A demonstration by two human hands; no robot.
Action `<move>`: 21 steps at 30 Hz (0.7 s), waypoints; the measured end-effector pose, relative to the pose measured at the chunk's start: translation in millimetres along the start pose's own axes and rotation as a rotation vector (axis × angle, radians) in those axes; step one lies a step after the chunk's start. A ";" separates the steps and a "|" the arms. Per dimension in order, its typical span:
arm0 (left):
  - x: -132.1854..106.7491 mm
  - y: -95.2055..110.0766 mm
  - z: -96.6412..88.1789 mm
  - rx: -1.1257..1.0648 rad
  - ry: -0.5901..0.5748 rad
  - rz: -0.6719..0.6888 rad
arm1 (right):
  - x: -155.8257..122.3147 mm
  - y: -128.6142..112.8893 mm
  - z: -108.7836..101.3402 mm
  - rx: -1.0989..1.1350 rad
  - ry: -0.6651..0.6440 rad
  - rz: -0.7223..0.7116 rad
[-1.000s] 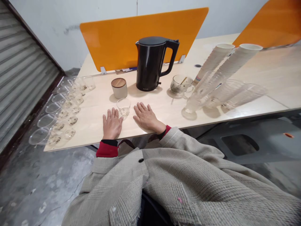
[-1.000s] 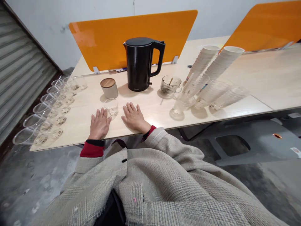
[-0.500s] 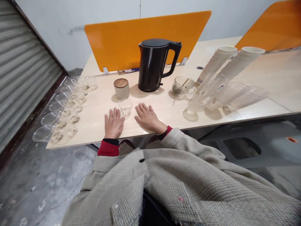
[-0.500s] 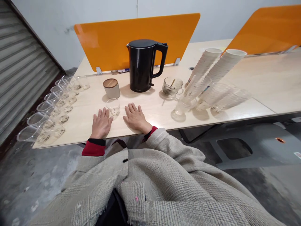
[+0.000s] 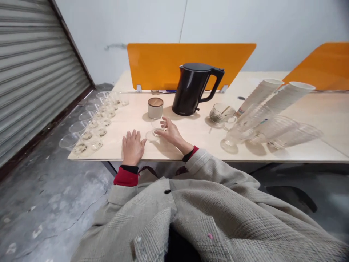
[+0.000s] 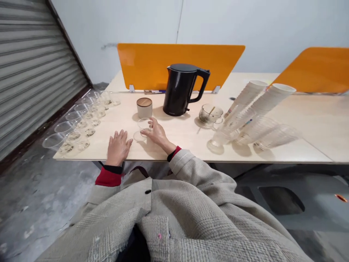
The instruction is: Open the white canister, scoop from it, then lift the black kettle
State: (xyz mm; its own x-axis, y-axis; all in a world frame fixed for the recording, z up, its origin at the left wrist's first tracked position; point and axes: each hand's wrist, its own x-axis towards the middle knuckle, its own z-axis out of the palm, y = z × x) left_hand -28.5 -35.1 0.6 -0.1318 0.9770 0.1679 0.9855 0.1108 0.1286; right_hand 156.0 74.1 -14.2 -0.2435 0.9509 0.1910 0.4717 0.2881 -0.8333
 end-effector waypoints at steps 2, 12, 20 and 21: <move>-6.3 -11.3 0.5 0.005 0.012 -0.043 | -1.7 -0.4 3.7 -0.018 0.036 -0.010; -13.9 -17.9 14.4 -0.096 0.080 -0.053 | 71.2 -50.6 39.4 -0.087 0.023 -0.220; -16.1 -21.0 17.7 -0.122 0.134 -0.035 | 170.9 -65.6 127.5 0.146 0.084 -0.089; -16.3 -20.9 17.7 -0.124 0.133 -0.036 | 179.2 -63.6 134.8 0.174 0.098 -0.061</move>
State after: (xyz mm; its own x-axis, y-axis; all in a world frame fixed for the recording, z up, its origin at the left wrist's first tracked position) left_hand -45.1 -50.1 -22.1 -0.1881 0.9391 0.2877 0.9601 0.1140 0.2554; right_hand -31.9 211.0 3.2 -0.1794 0.9411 0.2865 0.3029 0.3299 -0.8941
